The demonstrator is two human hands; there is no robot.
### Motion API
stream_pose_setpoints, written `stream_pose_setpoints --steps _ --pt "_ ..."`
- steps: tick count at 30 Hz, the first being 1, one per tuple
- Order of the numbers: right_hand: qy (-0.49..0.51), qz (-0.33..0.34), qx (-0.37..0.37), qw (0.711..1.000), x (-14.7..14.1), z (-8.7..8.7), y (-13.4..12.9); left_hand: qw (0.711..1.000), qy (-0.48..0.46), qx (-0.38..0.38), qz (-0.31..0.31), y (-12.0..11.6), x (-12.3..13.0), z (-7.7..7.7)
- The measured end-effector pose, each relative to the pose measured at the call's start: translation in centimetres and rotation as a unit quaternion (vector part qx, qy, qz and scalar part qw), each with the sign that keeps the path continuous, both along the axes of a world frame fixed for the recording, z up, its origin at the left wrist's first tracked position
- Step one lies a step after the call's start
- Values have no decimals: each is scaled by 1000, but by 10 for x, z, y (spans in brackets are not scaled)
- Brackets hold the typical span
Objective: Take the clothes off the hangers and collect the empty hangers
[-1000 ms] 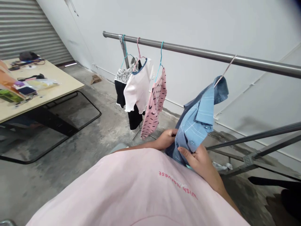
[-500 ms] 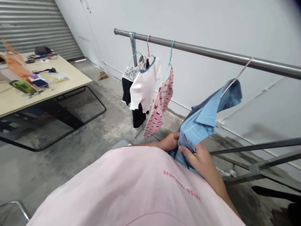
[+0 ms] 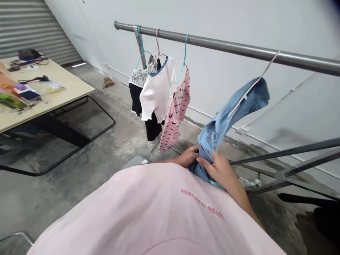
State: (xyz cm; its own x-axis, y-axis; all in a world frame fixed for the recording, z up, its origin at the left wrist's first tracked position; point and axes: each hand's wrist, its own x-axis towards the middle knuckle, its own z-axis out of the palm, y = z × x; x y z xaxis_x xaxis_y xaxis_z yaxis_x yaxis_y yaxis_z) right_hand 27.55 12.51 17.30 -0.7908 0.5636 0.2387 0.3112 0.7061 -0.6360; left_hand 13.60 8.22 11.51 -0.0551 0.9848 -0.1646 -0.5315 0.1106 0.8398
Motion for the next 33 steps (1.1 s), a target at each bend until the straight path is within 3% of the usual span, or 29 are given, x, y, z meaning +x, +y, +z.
stream_pose_setpoints --steps 16,20,23,27,30,33 --pt "19 -11 -32 999 -2 -21 5 999 31 -7 17 4 1 -11" --pt "-9 -25 -22 999 -1 -29 9 996 59 23 70 5 -5 -8" --pt "-49 -34 -3 998 0 -37 14 980 115 116 110 5 -19 6" --pt "-96 28 6 995 -3 -47 16 940 240 239 49 11 -34 28" --pt "-102 105 8 989 -7 -53 11 929 312 196 31 18 -33 30" --pt "-69 156 -23 985 -6 -58 8 955 272 122 0 20 -27 20"
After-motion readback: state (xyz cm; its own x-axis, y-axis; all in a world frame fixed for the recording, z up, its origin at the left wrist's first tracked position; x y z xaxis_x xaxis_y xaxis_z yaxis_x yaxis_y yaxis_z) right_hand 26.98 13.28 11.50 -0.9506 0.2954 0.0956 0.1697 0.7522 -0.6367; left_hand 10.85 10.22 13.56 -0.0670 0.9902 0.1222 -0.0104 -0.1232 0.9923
